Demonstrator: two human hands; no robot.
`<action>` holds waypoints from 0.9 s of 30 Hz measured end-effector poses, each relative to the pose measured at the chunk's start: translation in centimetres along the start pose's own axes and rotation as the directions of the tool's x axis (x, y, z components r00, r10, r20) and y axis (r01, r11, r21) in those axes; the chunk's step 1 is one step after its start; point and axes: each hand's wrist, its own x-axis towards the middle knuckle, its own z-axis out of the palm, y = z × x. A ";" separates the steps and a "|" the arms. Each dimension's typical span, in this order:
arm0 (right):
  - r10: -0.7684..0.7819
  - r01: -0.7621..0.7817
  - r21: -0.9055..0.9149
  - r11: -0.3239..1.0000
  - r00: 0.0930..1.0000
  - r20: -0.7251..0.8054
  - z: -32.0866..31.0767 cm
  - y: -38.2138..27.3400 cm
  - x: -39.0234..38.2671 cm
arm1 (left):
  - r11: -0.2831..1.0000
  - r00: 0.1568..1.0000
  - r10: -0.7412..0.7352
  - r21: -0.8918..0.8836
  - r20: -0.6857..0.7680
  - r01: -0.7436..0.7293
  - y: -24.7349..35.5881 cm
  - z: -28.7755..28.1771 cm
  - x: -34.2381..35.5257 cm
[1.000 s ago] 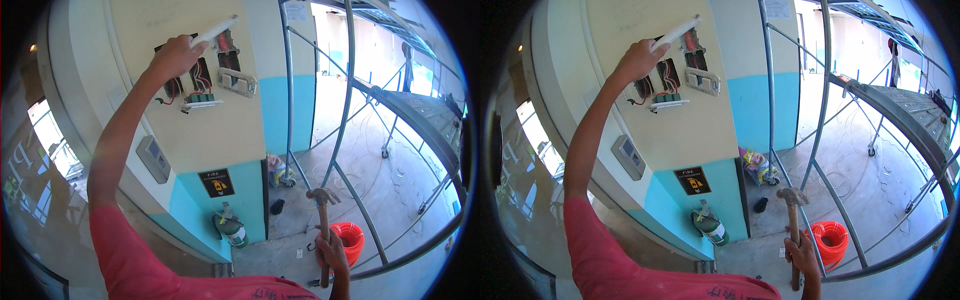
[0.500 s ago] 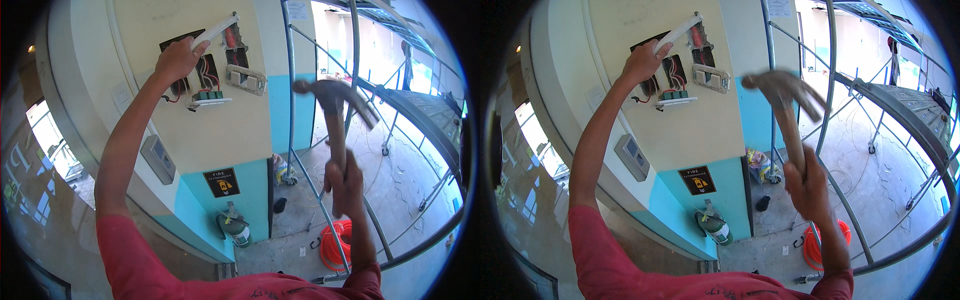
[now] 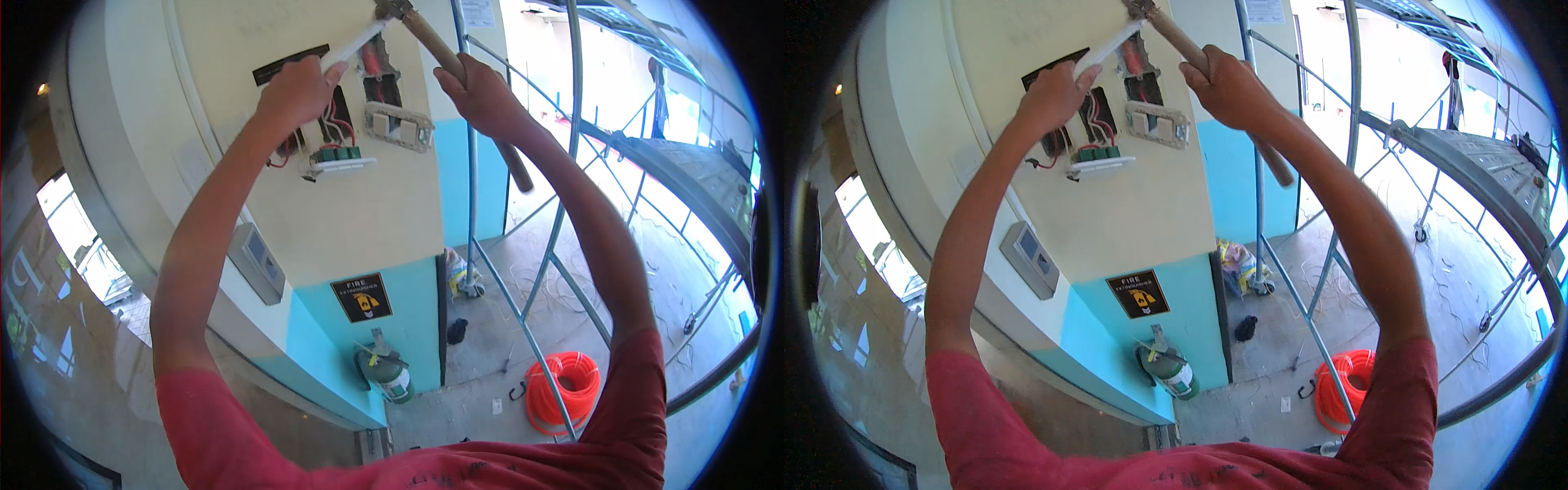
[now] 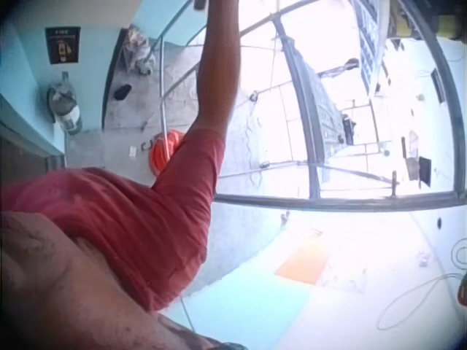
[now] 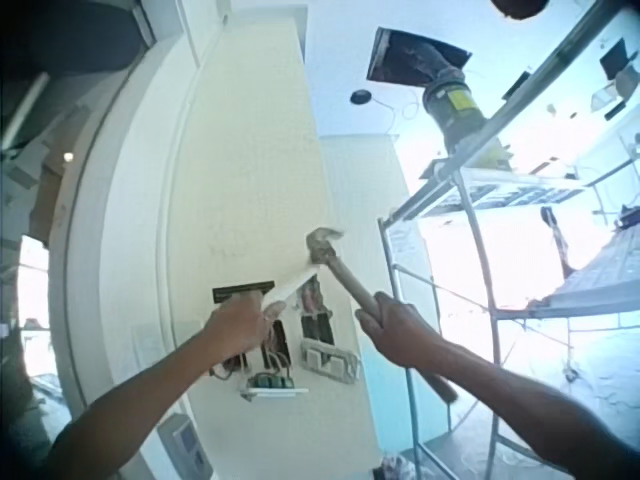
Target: The person secures a white plastic conduit to a wall above an exposed electrical box using a hammer. They repeatedly tap the conduit to seat it into the wall surface while holding it in place with one hand.
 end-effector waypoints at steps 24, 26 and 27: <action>0.335 -0.286 0.555 0.781 0.942 0.014 -8.9 -6.2 0.2 | 0.994 0.984 -0.084 -0.062 0.159 0.095 0.4 -0.9 -0.2; 0.132 0.038 0.612 0.790 0.964 -0.231 -5.8 -0.9 0.4 | 0.996 0.992 -0.052 -0.071 0.119 0.060 1.2 -1.3 0.1; 0.115 0.009 0.450 0.893 0.962 -0.248 -3.0 0.4 0.6 | 0.997 0.994 -0.032 -0.061 0.106 0.038 1.3 -0.9 0.3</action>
